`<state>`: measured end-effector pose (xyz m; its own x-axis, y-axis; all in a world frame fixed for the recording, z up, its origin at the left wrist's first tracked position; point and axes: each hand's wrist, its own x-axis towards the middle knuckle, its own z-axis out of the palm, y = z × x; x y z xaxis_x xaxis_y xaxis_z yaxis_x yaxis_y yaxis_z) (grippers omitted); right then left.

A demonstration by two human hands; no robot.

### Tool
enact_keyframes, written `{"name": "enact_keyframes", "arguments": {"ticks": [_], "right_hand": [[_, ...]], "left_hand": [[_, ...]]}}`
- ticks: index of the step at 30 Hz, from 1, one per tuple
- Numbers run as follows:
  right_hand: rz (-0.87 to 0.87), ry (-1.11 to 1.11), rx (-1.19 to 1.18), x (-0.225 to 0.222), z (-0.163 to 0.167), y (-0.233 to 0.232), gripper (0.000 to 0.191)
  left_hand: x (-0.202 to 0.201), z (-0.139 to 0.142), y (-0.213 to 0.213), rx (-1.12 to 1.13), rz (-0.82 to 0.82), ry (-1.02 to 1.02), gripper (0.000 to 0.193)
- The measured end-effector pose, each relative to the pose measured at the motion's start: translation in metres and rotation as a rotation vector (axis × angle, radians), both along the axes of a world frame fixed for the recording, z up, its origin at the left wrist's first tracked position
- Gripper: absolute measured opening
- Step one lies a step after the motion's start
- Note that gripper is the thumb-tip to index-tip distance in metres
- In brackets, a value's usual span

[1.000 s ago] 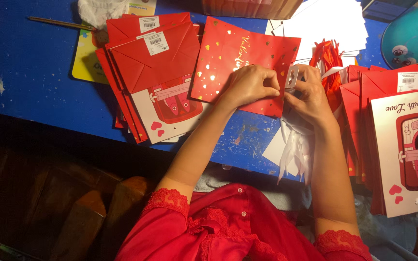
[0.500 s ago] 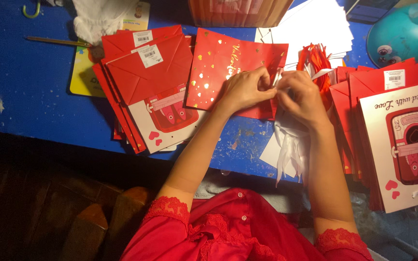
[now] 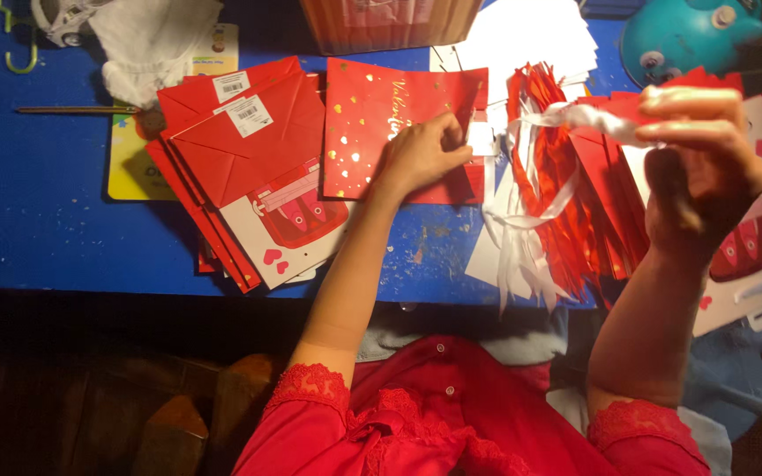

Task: The person assembles red gift bags by threading white ribbons through the bag handles and tying them. They handle multiple bags one at a time, folding and securing the ribbons before stacking the finished bags.

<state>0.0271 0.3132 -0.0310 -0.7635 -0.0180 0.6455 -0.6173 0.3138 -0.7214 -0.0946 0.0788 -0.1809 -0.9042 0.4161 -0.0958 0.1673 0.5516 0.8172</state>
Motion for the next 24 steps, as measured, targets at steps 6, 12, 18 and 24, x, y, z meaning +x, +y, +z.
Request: {"name": "enact_keyframes", "arguments": {"ticks": [6,12,18,24], "right_hand": [[0.096,-0.675,0.146,0.051,-0.017,-0.001,0.028],[-0.071,-0.568,0.467,0.057,-0.064,-0.016,0.021],[-0.047,-0.362,0.479,0.025,-0.107,-0.023,0.028],[-0.193,-0.393,0.562,0.031,-0.137,-0.016,0.037]], "left_hand": [[-0.003,-0.007,0.0,0.038,0.008,0.028,0.032],[-0.002,-0.003,0.001,0.03,0.046,0.042,0.034],[0.011,0.006,0.007,0.002,0.112,0.078,0.034],[0.025,0.024,-0.023,0.361,0.182,0.277,0.023]]}}
